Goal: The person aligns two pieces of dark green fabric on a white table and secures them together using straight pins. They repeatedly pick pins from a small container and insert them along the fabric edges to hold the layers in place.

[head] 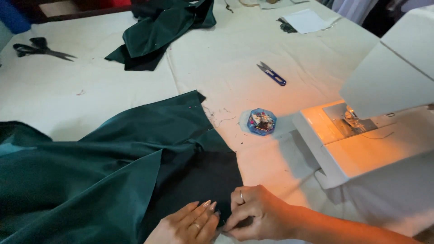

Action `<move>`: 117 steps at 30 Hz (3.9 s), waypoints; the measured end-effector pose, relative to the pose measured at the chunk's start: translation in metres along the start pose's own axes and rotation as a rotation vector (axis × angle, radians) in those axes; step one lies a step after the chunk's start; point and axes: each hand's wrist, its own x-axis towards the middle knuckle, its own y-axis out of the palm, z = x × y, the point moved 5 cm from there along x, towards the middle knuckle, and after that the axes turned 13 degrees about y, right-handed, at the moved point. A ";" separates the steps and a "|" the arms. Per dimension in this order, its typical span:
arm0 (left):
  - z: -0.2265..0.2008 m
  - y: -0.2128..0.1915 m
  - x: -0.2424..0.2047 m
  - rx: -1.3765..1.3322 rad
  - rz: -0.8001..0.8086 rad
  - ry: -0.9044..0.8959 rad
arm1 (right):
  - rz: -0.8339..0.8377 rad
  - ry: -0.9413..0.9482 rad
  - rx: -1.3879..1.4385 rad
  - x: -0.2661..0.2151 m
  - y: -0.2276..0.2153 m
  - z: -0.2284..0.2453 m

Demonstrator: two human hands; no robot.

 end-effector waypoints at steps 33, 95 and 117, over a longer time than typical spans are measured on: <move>-0.008 0.105 -0.131 0.497 -0.170 -0.090 | 0.032 0.739 -0.864 0.101 -0.160 -0.074; -0.009 0.086 -0.135 0.521 -0.074 -0.014 | -0.247 0.946 -0.234 0.093 -0.183 -0.069; -0.011 0.005 -0.099 0.314 0.194 0.190 | -0.240 0.763 -0.461 0.091 -0.186 -0.076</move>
